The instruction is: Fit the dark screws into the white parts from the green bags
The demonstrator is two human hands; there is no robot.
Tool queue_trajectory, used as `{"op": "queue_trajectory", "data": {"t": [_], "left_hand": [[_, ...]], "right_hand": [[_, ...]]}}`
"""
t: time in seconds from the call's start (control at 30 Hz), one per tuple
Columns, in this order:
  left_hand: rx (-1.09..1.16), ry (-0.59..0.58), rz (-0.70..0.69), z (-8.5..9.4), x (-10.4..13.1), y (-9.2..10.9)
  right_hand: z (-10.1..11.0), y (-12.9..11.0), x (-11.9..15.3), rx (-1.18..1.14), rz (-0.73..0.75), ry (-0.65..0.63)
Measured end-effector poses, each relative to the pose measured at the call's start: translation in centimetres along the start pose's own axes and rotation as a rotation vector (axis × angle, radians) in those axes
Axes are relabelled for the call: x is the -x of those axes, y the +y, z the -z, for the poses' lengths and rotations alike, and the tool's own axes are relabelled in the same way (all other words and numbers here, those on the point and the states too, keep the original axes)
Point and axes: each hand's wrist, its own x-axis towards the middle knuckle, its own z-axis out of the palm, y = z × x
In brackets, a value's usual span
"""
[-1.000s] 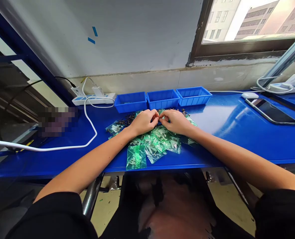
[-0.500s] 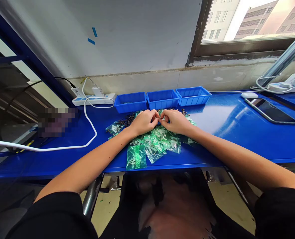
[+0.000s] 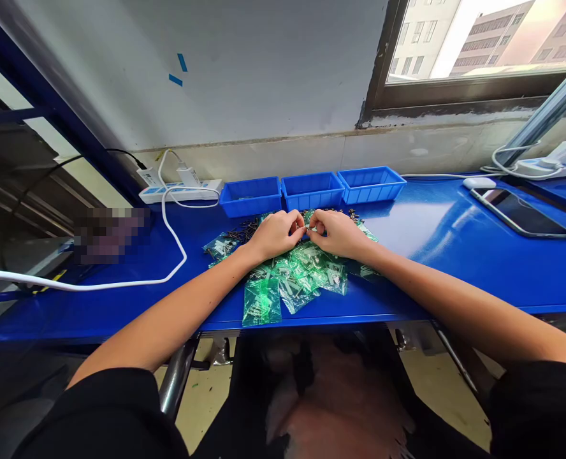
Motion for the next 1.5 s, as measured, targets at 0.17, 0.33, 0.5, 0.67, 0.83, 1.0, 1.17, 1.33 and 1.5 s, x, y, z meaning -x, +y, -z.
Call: {"op": "queue_trajectory", "data": {"t": [0.17, 0.33, 0.5, 0.67, 0.83, 1.0, 1.17, 1.33, 1.5], "left_hand": [[-0.003, -0.004, -0.013, -0.02, -0.03, -0.07], [-0.013, -0.008, -0.022, 0.01, 0.01, -0.06], [-0.025, -0.001, -0.021, 0.04, 0.03, -0.02], [-0.028, 0.011, -0.026, 0.08, 0.07, 0.03], [-0.032, 0.010, -0.001, 0.18, 0.12, 0.23], [-0.054, 0.018, -0.004, 0.19, 0.12, 0.15], [-0.104, 0.017, -0.027, 0.15, 0.12, 0.02], [-0.114, 0.011, -0.012, 0.18, 0.09, 0.18], [-0.113, 0.003, -0.018, 0.23, 0.13, 0.28]], "right_hand": [[-0.03, -0.03, 0.01, 0.000, -0.004, 0.012], [0.05, -0.04, -0.08, -0.001, 0.012, -0.003], [0.08, -0.03, -0.12, -0.003, 0.019, -0.021], [0.00, 0.02, -0.06, 0.000, 0.005, -0.019], [-0.04, 0.10, -0.04, 0.018, 0.000, -0.017], [-0.01, 0.03, -0.02, 0.028, -0.022, -0.028], [0.01, 0.01, -0.05, 0.049, -0.031, -0.042], [0.02, 0.02, -0.07, 0.058, -0.026, -0.053], [-0.03, 0.06, -0.06, 0.076, -0.027, -0.050]]}}
